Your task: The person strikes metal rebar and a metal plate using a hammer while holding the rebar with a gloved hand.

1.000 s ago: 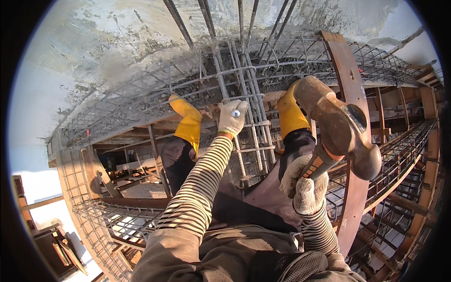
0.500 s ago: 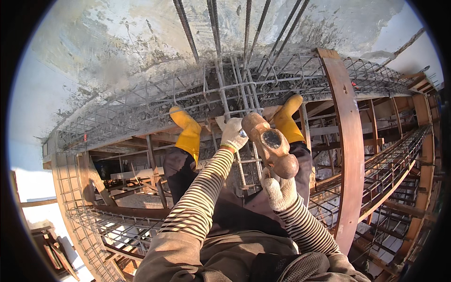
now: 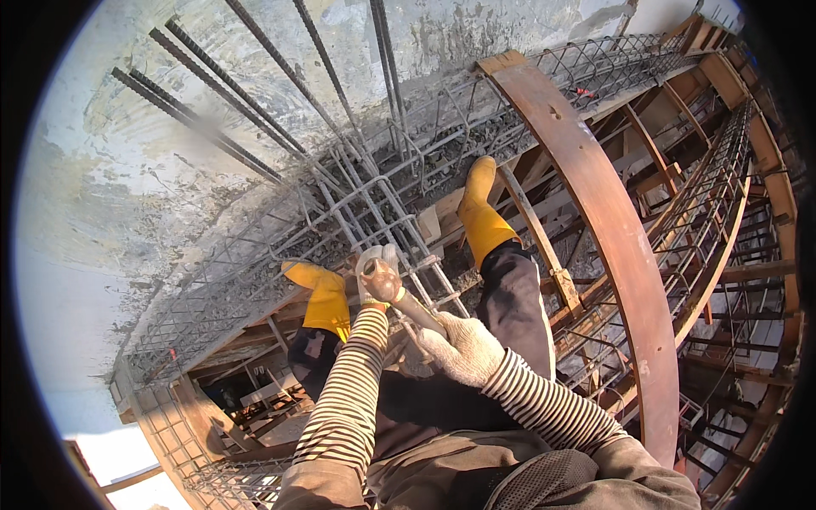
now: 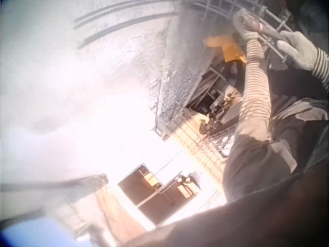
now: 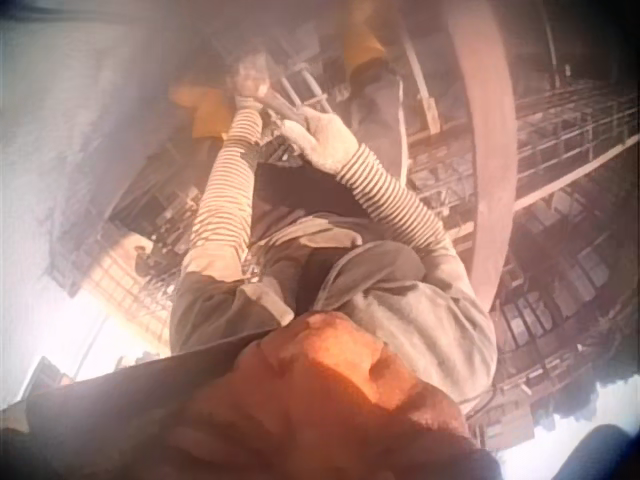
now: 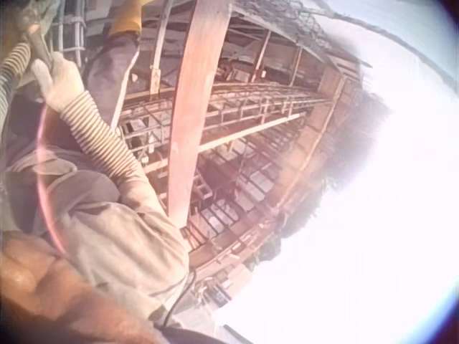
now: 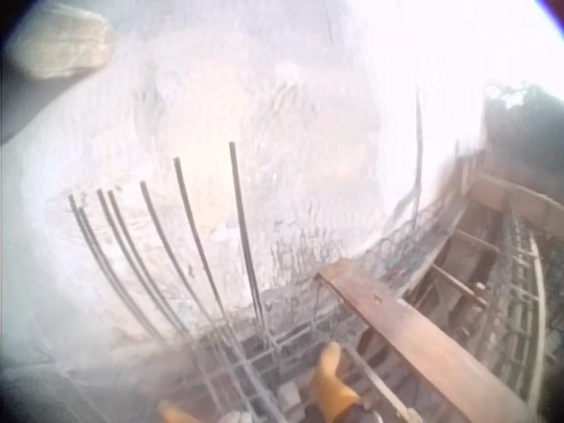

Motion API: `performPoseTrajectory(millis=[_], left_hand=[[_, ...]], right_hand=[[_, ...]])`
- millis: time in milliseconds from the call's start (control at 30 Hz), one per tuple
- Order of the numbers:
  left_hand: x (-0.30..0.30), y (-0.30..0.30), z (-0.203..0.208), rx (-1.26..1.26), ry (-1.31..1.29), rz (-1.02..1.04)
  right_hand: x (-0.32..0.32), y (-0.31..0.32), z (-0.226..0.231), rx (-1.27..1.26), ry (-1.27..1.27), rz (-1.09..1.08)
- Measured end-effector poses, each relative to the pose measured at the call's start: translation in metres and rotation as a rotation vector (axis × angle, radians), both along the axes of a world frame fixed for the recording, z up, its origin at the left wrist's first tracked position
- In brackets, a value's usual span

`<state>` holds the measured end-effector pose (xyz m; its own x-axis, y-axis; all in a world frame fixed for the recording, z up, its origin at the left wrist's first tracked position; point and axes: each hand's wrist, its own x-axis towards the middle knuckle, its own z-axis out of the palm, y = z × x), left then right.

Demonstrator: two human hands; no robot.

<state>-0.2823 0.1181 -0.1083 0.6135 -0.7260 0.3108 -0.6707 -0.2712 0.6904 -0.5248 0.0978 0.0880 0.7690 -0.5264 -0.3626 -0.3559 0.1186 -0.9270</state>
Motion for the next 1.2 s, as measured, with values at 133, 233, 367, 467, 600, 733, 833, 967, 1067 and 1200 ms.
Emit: performPoseTrajectory(millis=[133,233,367,467,600,733,833,967,1067,1200], left_hand=[[0.002,-0.012,0.031,0.164,-0.120,-0.237],[0.014,-0.006,-0.008,0.105,-0.227,-0.084],[0.004,-0.012,0.033,0.258,-0.170,-0.035],[0.002,-0.014,0.029,0.265,-0.276,-0.198],[-0.004,-0.013,0.025,0.347,-0.178,-0.029],[0.002,-0.014,0.030,0.458,-0.354,-0.182],[-0.004,-0.021,0.031,0.500,-0.329,-0.196],[-0.005,-0.018,0.031,0.464,-0.318,-0.175],[-0.002,-0.025,0.034,0.397,-0.408,-0.224],[0.006,-0.018,0.021,0.419,-0.322,-0.214]], right_hand=[[-0.012,-0.006,0.014,-0.143,-0.192,0.089],[0.001,-0.002,-0.033,-0.094,0.001,0.024],[-0.007,-0.006,0.007,-0.053,-0.091,0.023],[-0.013,0.003,-0.008,-0.107,-0.341,-0.031],[-0.007,-0.024,-0.045,0.153,0.094,0.101],[-0.022,-0.016,-0.003,0.052,-0.135,0.097],[-0.027,-0.010,-0.018,-0.017,-0.228,0.104],[-0.013,-0.019,-0.041,0.062,-0.007,0.106],[-0.023,-0.019,0.002,0.002,-0.187,0.120],[-0.023,-0.003,-0.010,-0.062,-0.284,0.067]])
